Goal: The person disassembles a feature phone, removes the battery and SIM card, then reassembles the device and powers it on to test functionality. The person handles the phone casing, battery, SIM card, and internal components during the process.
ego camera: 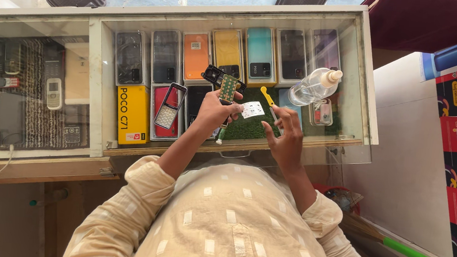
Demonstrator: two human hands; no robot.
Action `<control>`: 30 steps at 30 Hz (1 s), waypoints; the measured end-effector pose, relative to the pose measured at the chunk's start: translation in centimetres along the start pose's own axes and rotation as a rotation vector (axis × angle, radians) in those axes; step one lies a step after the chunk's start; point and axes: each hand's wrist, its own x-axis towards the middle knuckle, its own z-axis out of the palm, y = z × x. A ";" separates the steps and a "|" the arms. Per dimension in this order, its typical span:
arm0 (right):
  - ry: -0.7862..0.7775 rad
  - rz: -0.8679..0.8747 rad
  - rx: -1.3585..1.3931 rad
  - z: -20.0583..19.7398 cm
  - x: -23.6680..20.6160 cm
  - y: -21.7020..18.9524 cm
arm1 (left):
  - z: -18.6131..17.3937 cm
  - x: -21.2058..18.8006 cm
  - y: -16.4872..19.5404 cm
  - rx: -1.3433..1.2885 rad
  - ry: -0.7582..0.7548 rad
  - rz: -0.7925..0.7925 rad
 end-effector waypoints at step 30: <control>-0.288 0.131 0.706 -3.8 6.3 -8.7 | -3.1 -10.5 5.0 -0.530 -0.256 0.005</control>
